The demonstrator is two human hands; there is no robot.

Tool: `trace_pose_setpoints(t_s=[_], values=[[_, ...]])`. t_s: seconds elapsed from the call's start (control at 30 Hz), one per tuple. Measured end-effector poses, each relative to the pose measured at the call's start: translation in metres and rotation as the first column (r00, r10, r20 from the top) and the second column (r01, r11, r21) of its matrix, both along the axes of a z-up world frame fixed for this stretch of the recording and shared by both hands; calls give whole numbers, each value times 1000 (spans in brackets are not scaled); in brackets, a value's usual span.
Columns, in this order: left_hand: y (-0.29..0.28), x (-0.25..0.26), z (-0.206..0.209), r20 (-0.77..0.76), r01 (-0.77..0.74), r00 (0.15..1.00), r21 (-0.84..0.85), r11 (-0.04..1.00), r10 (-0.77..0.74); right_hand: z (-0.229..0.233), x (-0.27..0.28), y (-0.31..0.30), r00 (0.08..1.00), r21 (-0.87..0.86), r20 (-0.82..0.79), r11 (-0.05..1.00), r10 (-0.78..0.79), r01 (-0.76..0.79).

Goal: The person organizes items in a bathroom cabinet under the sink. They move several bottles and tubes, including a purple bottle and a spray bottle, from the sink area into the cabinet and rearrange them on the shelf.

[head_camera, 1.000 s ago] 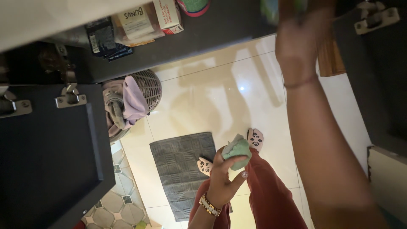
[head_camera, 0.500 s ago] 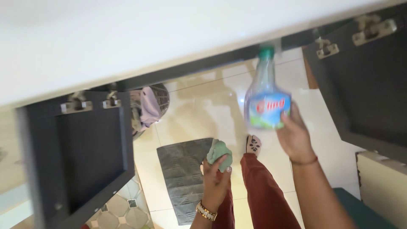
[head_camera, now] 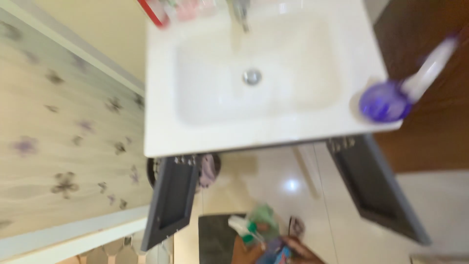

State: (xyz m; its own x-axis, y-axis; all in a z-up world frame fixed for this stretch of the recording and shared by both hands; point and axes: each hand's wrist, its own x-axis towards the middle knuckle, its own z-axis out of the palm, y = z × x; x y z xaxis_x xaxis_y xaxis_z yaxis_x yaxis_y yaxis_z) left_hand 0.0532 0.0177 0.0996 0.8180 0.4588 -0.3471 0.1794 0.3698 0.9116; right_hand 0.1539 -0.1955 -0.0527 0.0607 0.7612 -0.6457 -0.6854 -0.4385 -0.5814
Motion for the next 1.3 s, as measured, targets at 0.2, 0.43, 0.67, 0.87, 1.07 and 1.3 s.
trace_pose_setpoints(t_s=[0.2,0.43,0.67,0.87,1.07,1.3], values=[[21,10,2,-294,17,956,131,991,23,18,50,35,834,-174,481,962,271,-211],[66,-9,15,-382,1,922,150,989,57,83,99,83,705,-156,650,958,283,-240],[142,-46,83,-301,-106,929,343,933,217,202,70,208,590,124,779,871,212,-476],[173,-54,163,151,-416,890,659,627,431,311,18,300,365,160,927,790,86,-591],[253,-11,207,308,-418,902,796,438,301,348,41,383,393,220,919,828,0,-515],[292,8,197,299,-531,610,841,98,734,346,114,465,449,400,863,857,-233,-324]])
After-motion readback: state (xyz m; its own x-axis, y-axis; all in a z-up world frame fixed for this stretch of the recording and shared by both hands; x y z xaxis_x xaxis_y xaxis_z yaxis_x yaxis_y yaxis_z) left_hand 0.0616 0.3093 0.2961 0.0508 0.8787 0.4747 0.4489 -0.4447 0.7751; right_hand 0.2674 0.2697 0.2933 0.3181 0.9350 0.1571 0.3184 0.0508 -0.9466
